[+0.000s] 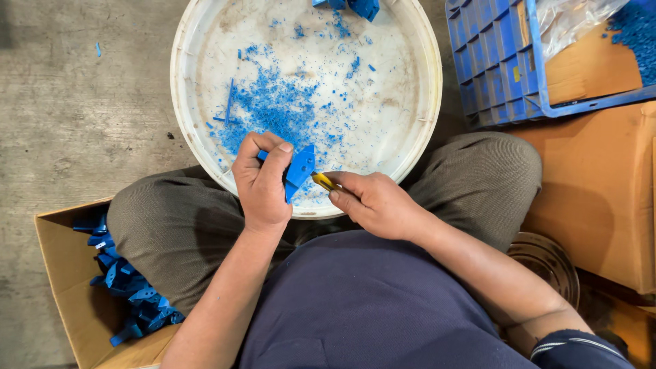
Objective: The person trims excess material from blue plastic components using a utility knife.
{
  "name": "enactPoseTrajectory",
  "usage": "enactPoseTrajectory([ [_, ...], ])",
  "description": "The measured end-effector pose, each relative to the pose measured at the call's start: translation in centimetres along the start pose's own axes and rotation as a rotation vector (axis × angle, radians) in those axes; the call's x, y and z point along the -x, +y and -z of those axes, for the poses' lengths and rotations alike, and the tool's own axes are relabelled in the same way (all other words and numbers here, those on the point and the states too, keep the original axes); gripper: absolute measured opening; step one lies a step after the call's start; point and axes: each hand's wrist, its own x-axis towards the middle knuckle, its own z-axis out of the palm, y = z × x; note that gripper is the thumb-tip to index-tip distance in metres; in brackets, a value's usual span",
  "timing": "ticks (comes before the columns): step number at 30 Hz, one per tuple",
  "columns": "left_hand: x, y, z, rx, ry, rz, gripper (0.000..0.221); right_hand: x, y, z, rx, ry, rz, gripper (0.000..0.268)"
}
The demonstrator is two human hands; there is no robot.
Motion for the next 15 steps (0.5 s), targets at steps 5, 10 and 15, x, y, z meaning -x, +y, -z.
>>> enactPoseTrajectory([
  [5,0.2,-0.2,0.2,-0.017,-0.011,0.014,0.018,0.4,-1.5,0.2,0.212,-0.017,0.05,0.029],
  [10,0.4,-0.4,0.2,-0.08,-0.007,-0.017,0.017,0.6,-2.7,0.2,0.442,0.119,0.099,0.026],
  [15,0.4,-0.6,0.3,-0.091,0.017,0.008,0.017,0.9,-3.2,0.1,0.529,0.102,0.099,0.029],
])
